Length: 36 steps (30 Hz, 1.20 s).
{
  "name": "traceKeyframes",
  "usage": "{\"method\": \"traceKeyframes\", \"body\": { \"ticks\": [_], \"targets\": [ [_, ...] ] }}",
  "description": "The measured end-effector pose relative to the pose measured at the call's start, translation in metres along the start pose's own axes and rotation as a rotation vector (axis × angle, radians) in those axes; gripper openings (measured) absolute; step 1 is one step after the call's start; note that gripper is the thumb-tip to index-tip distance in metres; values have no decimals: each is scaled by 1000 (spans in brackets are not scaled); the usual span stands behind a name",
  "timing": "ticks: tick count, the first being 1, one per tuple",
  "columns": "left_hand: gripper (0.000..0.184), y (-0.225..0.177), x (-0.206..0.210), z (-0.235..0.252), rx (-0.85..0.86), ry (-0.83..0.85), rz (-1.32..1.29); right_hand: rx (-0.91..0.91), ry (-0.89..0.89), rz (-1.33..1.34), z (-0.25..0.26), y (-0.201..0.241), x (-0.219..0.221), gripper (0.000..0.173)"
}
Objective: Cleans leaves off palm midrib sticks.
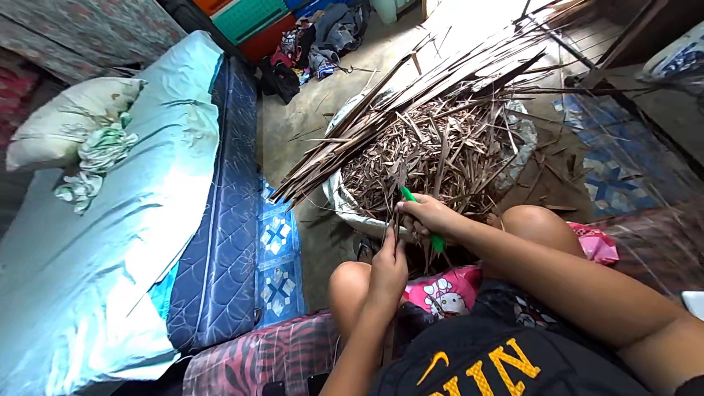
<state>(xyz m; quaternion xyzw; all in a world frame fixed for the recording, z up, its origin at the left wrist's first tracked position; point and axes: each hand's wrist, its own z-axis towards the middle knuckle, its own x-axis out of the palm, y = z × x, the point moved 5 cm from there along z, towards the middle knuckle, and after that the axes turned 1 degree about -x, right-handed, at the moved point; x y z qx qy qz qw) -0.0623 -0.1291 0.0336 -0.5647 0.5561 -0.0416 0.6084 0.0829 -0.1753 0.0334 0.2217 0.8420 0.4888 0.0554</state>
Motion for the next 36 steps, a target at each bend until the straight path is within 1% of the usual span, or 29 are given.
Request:
{"method": "traceKeyframes", "body": {
  "ticks": [2, 4, 6, 7, 8, 10, 11, 13, 15, 16, 17, 18, 20, 21, 22, 23, 25, 27, 28, 29, 32, 33, 34, 36],
  "targets": [
    [50, 0, -2, 0, -23, -2, -1, -96, -65, -300, -12, -2, -10, 27],
    [49, 3, -2, 1, -63, -13, 12, -108, -33, -615, -33, -4, -6, 30],
    [46, 4, -1, -1, -108, 15, 43, -102, 15, -870, -54, -11, 9, 33],
    [40, 5, 1, -2, -122, 16, 63, -95, 23, -968, -60, -15, 16, 33],
    [38, 4, 2, -3, -121, 18, 84, -88, 14, -1046, -63, -19, 22, 32],
    [38, -1, 5, -5, -104, 25, 114, -56, -56, -1141, -58, -21, 23, 31],
    [38, -2, 7, -5, -99, 23, 131, -28, -102, -1153, -51, -19, 18, 31],
    [47, -3, 9, -6, -110, 42, 144, 65, -188, -1143, -34, -10, 3, 31],
    [49, 0, 10, -6, -137, 68, 133, 137, -282, -1115, -19, -3, -15, 29],
    [48, 2, 10, -7, -150, 73, 107, 158, -297, -1094, -17, 1, -22, 29],
    [48, 5, 9, -7, -161, 73, 78, 152, -277, -1075, -19, 4, -22, 30],
    [47, 6, 8, -7, -178, 74, 53, 122, -216, -1049, -26, 5, -17, 32],
    [41, 9, 4, -7, -211, 47, 14, 83, -36, -1020, -43, -6, 5, 36],
    [36, 8, 3, -6, -227, 43, 28, 83, 27, -1020, -49, -13, 14, 35],
    [36, 8, 2, -5, -237, 43, 52, 88, 43, -1038, -51, -18, 19, 33],
    [38, 6, 2, -5, -237, 38, 67, 82, 7, -1069, -49, -20, 18, 33],
    [47, 3, 4, -7, -221, 52, 121, 108, -116, -1103, -36, -20, 5, 33],
    [48, 0, 7, -8, -208, 63, 197, 181, -214, -1094, -24, -17, -12, 32],
    [48, -1, 7, -9, -209, 63, 234, 205, -236, -1086, -22, -14, -18, 32],
    [48, -3, 6, -9, -210, 57, 268, 208, -222, -1067, -24, -10, -19, 33],
    [47, -6, 3, -11, -218, 12, 371, 147, -29, -1030, -43, -15, 6, 35],
    [46, -7, 3, -12, -212, -5, 395, 131, 8, -1038, -47, -20, 14, 34],
    [46, -9, 3, -13, -202, -12, 407, 119, 0, -1055, -46, -22, 15, 33],
    [47, -8, 5, -14, -168, -17, 402, 138, -113, -1057, -36, -21, -1, 35]
  ]
}}
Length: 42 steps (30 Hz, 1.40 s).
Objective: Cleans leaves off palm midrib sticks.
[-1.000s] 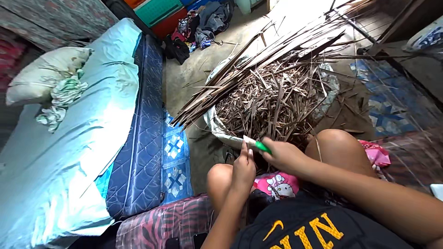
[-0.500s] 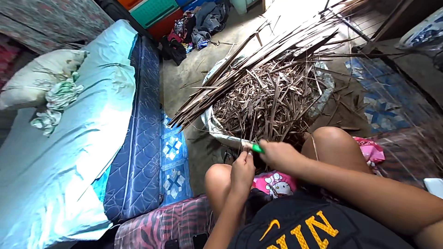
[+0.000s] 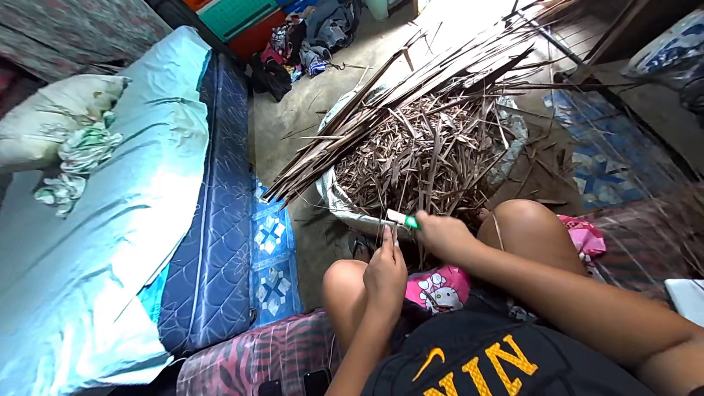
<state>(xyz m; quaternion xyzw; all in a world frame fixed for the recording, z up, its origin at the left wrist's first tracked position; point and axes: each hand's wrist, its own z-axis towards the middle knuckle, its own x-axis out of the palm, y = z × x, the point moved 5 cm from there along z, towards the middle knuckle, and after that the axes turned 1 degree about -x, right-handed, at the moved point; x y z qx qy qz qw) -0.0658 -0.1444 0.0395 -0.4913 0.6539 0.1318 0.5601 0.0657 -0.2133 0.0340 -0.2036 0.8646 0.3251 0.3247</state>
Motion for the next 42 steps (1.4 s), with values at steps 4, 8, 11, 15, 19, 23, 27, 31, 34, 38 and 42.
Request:
{"method": "traceKeyframes", "body": {
  "ticks": [4, 8, 11, 15, 19, 23, 27, 31, 34, 38, 42],
  "targets": [
    [47, 4, 7, 2, 35, 88, -163, -2, -62, 247, 25, -17, -16, 35],
    [46, 4, 12, 5, 109, 212, -450, -194, -8, 697, 31, -5, -4, 26],
    [52, 6, 15, 2, 87, 338, -608, -163, -127, 835, 52, -21, -12, 25],
    [47, 18, 16, 2, 58, 264, -638, -167, -188, 522, 36, -27, -27, 24],
    [37, 21, 13, 4, -5, 167, -606, -191, 113, 36, -20, 4, 11, 32],
    [42, 11, 16, 3, 15, 163, -621, -44, -9, -79, -6, -3, 11, 34],
    [44, 7, 9, 8, 19, 119, -551, 18, -49, -65, 8, 0, 3, 31],
    [45, 3, -2, 9, 18, 79, -344, 78, -78, -21, 14, 3, -4, 30],
    [47, 4, -2, 6, 20, 93, -229, 174, -131, 56, 30, -14, -20, 31],
    [46, 11, -4, 9, -4, 37, -216, -21, 35, 72, 6, 8, -9, 34],
    [46, 8, -8, 6, 13, 18, -194, -34, 15, -8, 4, 13, -1, 32]
  ]
}}
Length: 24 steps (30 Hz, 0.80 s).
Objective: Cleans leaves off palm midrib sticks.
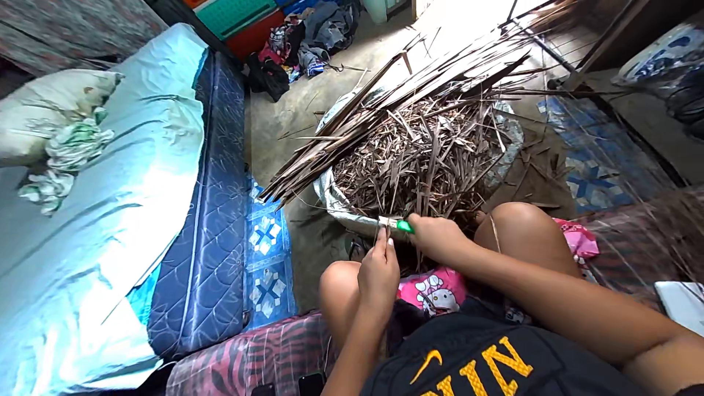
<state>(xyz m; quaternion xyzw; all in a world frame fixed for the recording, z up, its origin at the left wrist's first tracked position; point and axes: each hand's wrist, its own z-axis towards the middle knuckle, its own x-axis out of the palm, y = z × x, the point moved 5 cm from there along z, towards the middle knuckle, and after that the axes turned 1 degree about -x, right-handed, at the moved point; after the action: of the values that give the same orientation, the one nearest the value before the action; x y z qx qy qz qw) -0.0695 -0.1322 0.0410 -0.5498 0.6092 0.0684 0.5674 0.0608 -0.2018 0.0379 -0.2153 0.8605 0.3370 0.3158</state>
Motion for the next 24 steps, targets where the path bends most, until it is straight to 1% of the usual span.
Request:
{"method": "traceKeyframes", "body": {
  "ticks": [3, 4, 5, 8, 9, 11, 13, 14, 15, 17, 18, 19, 22, 24],
  "targets": [
    [46, 2, 4, -5, 7, 25, 14, 159, -136, 46, 22, -26, -17, 32],
    [46, 2, 4, -5, 15, 16, 4, 176, -146, 54, 23, -30, -22, 30],
    [46, 3, 3, -4, 17, 7, -7, 150, -118, 61, 19, -28, -22, 31],
    [44, 4, -1, -4, 17, -12, -11, -49, 28, 43, -8, -4, 4, 33],
    [44, 2, -2, -5, 28, -13, -14, -72, 36, 31, -11, 0, 7, 32],
    [44, 1, -1, -6, 57, -2, -68, -16, -44, 57, -3, -11, -3, 33],
    [43, 2, 2, -7, 73, 35, -192, 78, -142, 101, 12, -31, -21, 32],
    [42, 3, 5, -6, 75, 61, -288, 76, -160, 102, 13, -34, -26, 30],
    [42, 3, 6, -5, 65, 96, -395, 22, -159, 97, 8, -30, -26, 31],
    [39, 3, 8, -5, 33, 167, -576, -148, -122, 40, -9, -12, -13, 34],
    [37, 1, 8, -6, 25, 201, -639, -201, -125, 2, -14, -7, -8, 32],
    [38, 0, 7, -7, 27, 223, -700, -201, -139, -14, -14, -8, -8, 31],
    [41, 1, 6, -11, 37, 272, -795, -14, -230, 33, 8, -37, -32, 30],
    [41, 3, 8, -12, 38, 290, -812, 45, -291, 63, 16, -50, -43, 26]
  ]
}}
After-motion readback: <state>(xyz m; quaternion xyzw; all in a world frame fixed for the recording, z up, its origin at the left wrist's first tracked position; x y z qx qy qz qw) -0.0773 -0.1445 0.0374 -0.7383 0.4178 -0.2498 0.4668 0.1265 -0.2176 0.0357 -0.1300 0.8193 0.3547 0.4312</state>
